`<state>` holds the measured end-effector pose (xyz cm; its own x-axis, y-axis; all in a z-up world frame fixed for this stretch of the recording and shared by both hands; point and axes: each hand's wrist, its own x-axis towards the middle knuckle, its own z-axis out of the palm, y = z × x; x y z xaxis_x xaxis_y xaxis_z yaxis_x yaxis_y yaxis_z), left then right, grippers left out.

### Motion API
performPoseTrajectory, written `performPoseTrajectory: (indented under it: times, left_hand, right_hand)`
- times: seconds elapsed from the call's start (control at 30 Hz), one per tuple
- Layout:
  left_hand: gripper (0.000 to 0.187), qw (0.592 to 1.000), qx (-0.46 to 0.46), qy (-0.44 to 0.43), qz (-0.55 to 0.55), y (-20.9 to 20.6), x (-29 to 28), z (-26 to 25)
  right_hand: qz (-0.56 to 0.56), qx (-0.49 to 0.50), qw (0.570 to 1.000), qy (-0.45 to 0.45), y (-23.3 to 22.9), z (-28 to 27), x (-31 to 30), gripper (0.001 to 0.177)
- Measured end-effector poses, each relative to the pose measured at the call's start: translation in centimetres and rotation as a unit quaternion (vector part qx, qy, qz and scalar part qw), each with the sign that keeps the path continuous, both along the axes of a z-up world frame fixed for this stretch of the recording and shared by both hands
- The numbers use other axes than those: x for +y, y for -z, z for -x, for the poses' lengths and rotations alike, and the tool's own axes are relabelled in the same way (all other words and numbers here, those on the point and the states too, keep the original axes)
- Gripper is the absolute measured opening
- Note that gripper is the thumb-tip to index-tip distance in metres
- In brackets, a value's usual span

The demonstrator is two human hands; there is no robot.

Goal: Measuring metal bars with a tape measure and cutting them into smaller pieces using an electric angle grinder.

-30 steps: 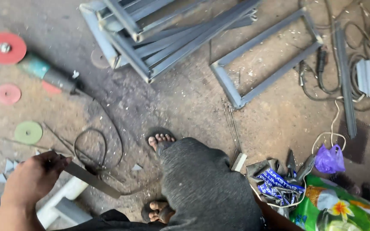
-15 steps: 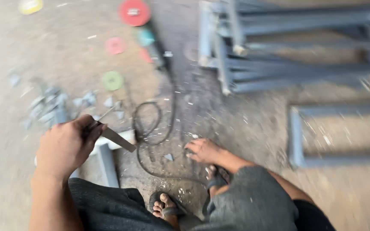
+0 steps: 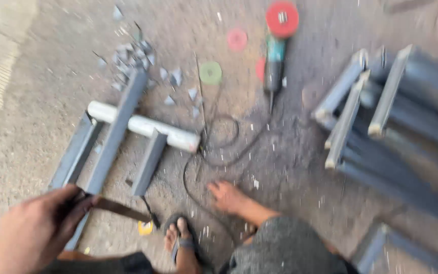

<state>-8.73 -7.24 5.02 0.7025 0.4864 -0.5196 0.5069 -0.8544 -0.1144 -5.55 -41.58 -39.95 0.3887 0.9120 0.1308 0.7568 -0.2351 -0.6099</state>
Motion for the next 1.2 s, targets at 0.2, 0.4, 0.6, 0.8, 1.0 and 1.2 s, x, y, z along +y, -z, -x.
performPoseTrajectory:
  times: [0.2,0.4,0.6,0.8,1.0,1.2]
  left_hand:
    - [0.039,0.999,0.012,0.008,0.032,0.1,0.1,0.2]
    - [0.039,0.984,-0.076,0.106,0.124,0.5,0.9,-3.2]
    - [0.035,0.958,-0.103,0.188,0.190,5.3,2.9,-8.0]
    - [0.026,0.944,-0.084,0.212,0.236,6.3,3.4,-12.3]
    - [0.028,0.937,-0.055,0.206,0.275,8.5,3.9,-15.2]
    - [0.022,0.925,-0.077,0.183,0.323,10.6,4.1,-17.4]
  right_hand:
    - [0.109,0.109,0.985,0.074,-3.5,-1.5,3.5,0.025]
    - [0.147,0.153,0.974,0.076,-3.4,-4.0,4.3,0.018]
    - [0.208,0.255,0.932,0.150,-6.9,-6.1,4.4,0.017]
    - [0.216,0.375,0.864,0.256,-14.9,-13.5,4.9,0.030]
    - [0.345,0.170,0.905,0.184,-27.0,-21.8,8.2,0.023]
    - [0.363,-0.098,0.926,0.046,-30.0,-28.9,11.0,0.017]
